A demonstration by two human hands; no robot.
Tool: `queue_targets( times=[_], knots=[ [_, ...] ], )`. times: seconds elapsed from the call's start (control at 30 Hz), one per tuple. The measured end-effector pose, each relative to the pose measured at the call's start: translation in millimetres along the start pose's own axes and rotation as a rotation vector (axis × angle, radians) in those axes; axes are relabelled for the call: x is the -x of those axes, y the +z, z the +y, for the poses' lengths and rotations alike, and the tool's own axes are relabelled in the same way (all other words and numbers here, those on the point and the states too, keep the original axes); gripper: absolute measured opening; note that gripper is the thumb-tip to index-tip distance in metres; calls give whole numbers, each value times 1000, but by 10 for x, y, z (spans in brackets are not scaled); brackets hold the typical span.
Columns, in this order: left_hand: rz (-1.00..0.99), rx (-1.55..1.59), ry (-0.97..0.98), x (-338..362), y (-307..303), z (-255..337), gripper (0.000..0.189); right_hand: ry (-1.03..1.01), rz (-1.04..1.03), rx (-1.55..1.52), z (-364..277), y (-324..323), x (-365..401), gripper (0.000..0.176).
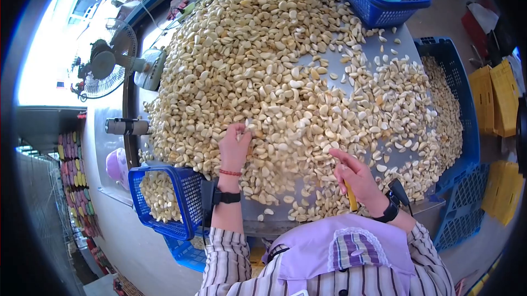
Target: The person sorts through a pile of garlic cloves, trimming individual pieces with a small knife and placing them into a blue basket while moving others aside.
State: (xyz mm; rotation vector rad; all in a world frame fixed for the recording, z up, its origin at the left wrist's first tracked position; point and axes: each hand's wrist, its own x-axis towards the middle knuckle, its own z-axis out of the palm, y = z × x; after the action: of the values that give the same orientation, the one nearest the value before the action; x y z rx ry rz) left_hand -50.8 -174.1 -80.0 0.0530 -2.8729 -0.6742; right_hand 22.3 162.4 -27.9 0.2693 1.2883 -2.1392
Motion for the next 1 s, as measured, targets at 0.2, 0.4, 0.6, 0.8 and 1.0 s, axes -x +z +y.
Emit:
queue_targets(
  times=[0.2,0.4,0.6,0.8,1.0],
  knots=[
    [-206,898,-538,334,-358,1049,20,-99,-9,420,-82,194,50,57],
    [-167,804,-104,769,-167,1424,28,-285,-30,690,60,231,64,69],
    [-159,830,-16,878,-260,1555,21,-108,-97,402,-22,190,87,54],
    [-115,1267,-487,654,-209,1183,17,65,23,13,-75,59,1,42],
    [-166,141,87,432,97,768,19,34,15,18,-52,57,7,44]
  ],
)
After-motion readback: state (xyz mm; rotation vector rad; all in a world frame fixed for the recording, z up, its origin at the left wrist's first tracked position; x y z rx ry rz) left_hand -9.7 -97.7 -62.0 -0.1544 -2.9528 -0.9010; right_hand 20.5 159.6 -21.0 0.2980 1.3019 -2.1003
